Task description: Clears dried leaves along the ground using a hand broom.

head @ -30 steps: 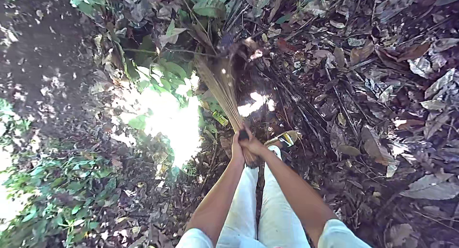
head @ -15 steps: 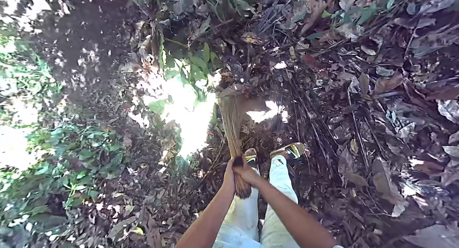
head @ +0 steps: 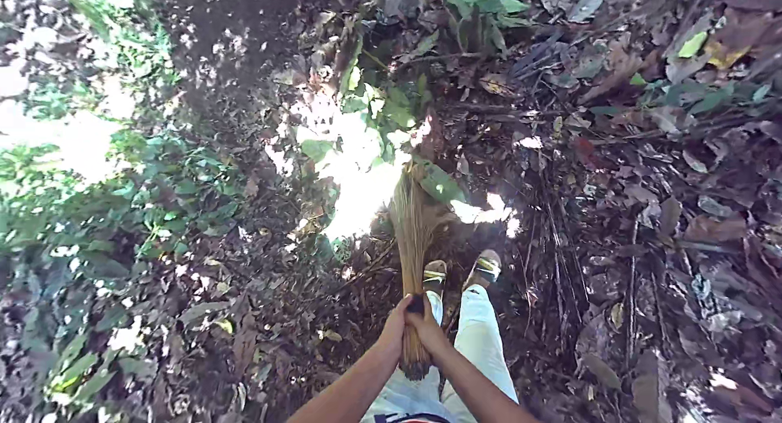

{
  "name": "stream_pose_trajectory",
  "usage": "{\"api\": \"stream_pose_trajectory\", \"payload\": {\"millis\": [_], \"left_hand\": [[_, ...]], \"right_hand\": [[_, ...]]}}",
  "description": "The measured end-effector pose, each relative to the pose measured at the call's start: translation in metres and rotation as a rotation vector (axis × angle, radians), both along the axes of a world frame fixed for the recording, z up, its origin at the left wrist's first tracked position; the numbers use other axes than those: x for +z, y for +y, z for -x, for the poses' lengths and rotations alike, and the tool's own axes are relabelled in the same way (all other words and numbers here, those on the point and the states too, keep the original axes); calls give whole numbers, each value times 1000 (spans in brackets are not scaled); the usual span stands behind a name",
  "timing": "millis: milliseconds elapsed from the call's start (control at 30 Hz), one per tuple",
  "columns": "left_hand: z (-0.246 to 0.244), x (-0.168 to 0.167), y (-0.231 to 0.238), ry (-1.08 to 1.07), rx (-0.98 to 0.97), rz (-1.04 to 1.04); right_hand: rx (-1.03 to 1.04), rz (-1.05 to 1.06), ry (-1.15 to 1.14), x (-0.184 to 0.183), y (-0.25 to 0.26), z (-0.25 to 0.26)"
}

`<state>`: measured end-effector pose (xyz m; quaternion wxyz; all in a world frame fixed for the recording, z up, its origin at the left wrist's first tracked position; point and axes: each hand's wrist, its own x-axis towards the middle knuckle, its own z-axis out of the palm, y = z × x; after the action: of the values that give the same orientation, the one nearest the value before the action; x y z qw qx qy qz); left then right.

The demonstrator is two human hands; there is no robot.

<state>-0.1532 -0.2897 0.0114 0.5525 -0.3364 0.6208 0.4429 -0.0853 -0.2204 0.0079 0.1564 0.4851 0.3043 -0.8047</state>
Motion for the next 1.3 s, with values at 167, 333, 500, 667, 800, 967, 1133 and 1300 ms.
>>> {"api": "stream_pose_trajectory", "payload": {"millis": [167, 333, 500, 667, 800, 967, 1133, 1300], "left_hand": [[-12, 34, -10, 45, -151, -89], [-8, 56, -56, 94, -353, -83], [-93, 72, -167, -15, -236, 234], [-200, 59, -204, -147, 504, 511], [-170, -34, -169, -55, 955, 479], [-93, -95, -33, -57, 386, 96], [-167, -2, -86, -57, 177, 132], [-240, 47, -190, -175, 638, 278]], "right_hand": [[254, -264, 230, 13, 1, -35], [1004, -305, 445, 14, 62, -32], [1193, -285, 340, -2, 104, -66], [1450, -452, 135, -7, 177, -124], [1515, -514, -12, -11, 212, -150], [1550, -603, -26, -15, 210, -146], [1608, -603, 41, -20, 204, -140], [1672, -633, 70, -28, 197, -144]]}}
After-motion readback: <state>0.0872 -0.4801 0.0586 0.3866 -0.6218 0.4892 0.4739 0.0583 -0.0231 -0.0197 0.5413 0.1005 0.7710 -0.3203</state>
